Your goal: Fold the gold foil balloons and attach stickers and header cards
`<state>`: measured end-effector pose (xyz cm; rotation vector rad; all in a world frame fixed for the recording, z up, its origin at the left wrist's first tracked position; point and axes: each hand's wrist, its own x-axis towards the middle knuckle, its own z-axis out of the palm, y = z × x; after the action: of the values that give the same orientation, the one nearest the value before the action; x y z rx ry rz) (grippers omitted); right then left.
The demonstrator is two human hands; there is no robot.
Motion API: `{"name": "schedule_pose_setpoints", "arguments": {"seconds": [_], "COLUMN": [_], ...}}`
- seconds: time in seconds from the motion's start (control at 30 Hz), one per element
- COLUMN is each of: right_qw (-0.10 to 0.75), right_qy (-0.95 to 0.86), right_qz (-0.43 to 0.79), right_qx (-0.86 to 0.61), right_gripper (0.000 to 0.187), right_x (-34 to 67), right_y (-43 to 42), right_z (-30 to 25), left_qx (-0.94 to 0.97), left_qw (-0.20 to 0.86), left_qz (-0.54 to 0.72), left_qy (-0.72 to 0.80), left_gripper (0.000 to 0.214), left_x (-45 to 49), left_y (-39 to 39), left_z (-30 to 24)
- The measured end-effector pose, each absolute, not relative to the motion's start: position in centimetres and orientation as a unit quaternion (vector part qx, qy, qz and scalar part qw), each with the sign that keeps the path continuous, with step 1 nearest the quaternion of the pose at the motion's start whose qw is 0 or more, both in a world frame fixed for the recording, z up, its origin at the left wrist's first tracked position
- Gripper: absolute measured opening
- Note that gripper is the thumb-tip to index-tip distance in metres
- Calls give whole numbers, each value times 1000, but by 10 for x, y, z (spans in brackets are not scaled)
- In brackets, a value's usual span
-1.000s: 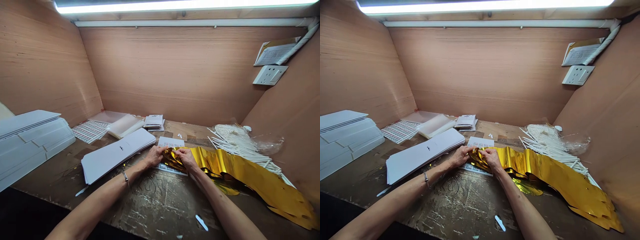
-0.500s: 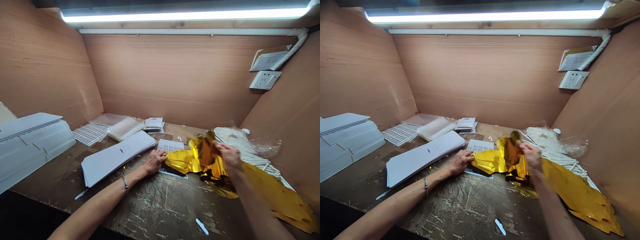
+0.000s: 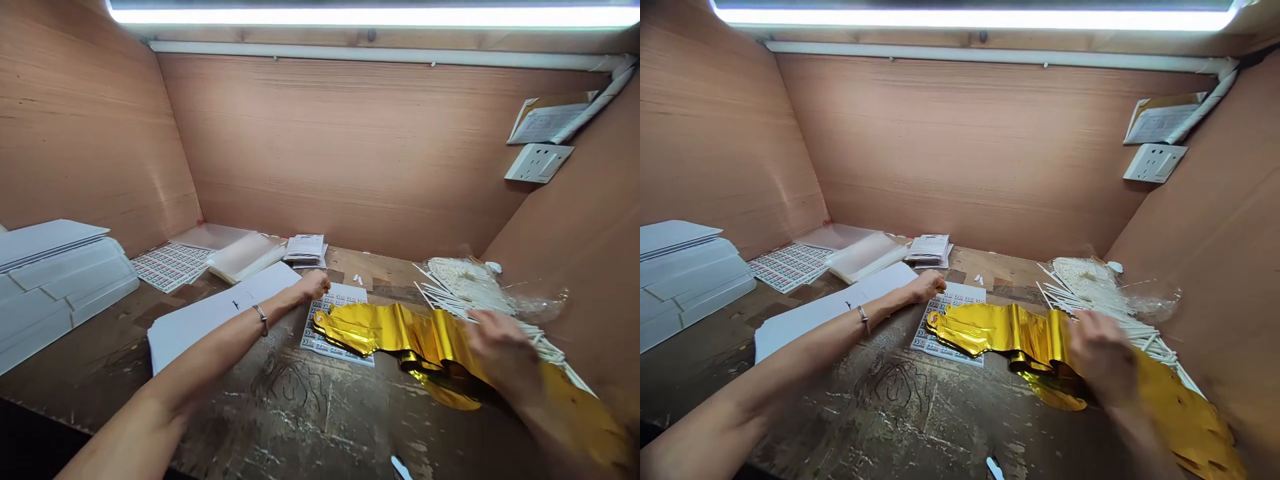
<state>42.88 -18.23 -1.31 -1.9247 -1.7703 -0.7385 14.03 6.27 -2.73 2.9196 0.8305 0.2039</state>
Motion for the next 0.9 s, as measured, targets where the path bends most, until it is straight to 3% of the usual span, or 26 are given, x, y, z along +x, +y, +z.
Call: {"name": "schedule_pose_setpoints", "arguments": {"seconds": [0.27, 0.53, 0.7, 0.9], "right_qw": [182, 209, 195, 183], "right_qy": [-762, -770, -804, -805], "right_qz": [-86, -55, -31, -8], "right_qx": [-615, -600, -561, -564], "right_gripper": [16, 22, 37, 35], "right_x": [277, 287, 287, 283], "right_y": [-86, -90, -101, -104], "right_z": [-56, -73, -70, -68], "left_qx": [969, 996, 995, 992], "left_qw": [35, 21, -19, -46], "left_qz": [-9, 13, 2, -6], "left_qy": [245, 91, 101, 121], "left_gripper": [13, 22, 34, 37], "left_x": [159, 148, 153, 160], "left_y": [92, 89, 81, 77], "left_z": [-43, -47, -53, -61]}}
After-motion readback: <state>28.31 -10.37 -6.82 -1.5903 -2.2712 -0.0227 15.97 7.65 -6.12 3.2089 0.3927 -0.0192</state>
